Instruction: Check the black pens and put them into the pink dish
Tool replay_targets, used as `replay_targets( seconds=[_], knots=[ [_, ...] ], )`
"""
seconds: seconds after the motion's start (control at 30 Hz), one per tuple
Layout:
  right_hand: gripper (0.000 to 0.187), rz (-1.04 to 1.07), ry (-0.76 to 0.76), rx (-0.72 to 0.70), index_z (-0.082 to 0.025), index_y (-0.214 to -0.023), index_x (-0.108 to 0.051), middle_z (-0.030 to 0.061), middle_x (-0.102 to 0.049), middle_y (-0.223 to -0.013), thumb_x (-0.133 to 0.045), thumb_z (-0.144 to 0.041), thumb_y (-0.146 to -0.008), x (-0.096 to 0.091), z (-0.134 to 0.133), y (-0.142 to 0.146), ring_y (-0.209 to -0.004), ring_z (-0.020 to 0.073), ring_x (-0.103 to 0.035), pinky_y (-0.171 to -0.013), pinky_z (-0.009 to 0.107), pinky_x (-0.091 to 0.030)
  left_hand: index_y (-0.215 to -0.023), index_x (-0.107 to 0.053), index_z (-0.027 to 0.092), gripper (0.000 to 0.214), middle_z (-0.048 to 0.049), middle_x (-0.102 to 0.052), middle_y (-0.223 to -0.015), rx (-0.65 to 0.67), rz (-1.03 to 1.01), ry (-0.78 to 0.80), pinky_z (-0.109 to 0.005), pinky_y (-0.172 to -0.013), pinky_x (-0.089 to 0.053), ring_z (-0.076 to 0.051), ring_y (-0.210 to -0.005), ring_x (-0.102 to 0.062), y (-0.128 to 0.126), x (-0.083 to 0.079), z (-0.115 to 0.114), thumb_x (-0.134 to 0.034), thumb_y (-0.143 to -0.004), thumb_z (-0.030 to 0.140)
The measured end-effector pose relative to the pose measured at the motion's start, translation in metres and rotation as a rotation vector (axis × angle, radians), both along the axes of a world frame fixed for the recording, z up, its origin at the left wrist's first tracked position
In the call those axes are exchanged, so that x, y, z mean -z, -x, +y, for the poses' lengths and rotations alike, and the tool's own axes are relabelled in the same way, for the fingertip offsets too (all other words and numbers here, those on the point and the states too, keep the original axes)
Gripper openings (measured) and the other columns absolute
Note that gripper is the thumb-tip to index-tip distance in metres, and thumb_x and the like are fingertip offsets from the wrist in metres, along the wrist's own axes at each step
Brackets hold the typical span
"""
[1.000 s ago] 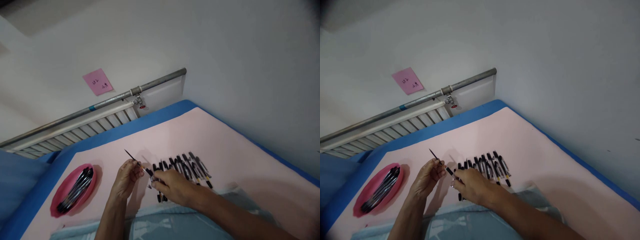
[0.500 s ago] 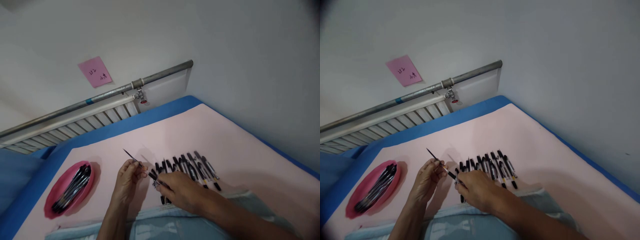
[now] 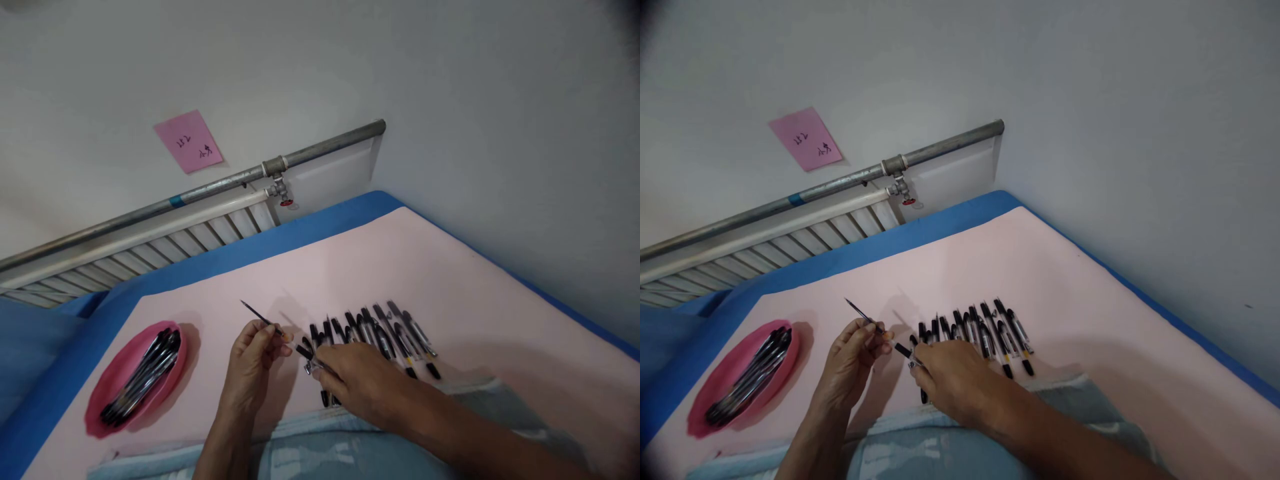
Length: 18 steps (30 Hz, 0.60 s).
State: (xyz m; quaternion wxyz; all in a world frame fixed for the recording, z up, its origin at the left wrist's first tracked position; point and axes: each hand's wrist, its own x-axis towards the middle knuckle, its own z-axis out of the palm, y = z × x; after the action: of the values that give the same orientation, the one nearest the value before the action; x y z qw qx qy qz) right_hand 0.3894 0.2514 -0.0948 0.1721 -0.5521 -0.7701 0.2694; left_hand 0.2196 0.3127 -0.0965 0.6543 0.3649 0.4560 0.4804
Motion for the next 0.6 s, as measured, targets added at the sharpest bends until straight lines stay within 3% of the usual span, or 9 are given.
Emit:
replay_targets(
  seconds=[0.27,0.47,0.6],
  knots=[
    [0.022,0.002,-0.015,0.006,-0.017,-0.072,-0.051,0.0014,-0.058,-0.067,-0.04,-0.031,-0.086,0.0,-0.001,0.0,-0.06,0.0126,-0.051,-0.049,0.023,-0.024,-0.063,-0.052,0.015,0.017,-0.0007,-0.062,-0.065,0.017,0.06,-0.021,-0.024,-0.055,-0.046,-0.013,-0.061,-0.06,-0.002,0.006,-0.002,-0.066,-0.064,0.025],
    [0.014,0.138,0.03,0.045,-0.017,-0.078,-0.054,0.001,-0.058,-0.071,-0.044,-0.027,-0.083,0.002,0.002,-0.002,-0.062,0.0108,-0.05,-0.052,0.021,-0.025,-0.078,-0.059,0.015,0.013,-0.0019,-0.061,-0.07,0.287,0.251,-0.161,-0.025,-0.064,-0.044,-0.013,-0.062,-0.056,-0.005,0.0,-0.013,-0.059,-0.071,0.026],
    [0.018,0.158,-0.01,0.104,-0.016,-0.074,-0.052,-0.0006,-0.054,-0.066,-0.042,-0.027,-0.084,-0.001,0.004,-0.005,-0.058,0.0086,-0.045,-0.051,0.021,-0.022,-0.072,-0.057,0.016,0.011,0.0012,-0.054,-0.06,0.309,0.416,-0.217,-0.021,-0.056,-0.039,-0.01,-0.055,-0.048,0.0,-0.004,-0.012,-0.055,-0.073,0.027]
  ],
)
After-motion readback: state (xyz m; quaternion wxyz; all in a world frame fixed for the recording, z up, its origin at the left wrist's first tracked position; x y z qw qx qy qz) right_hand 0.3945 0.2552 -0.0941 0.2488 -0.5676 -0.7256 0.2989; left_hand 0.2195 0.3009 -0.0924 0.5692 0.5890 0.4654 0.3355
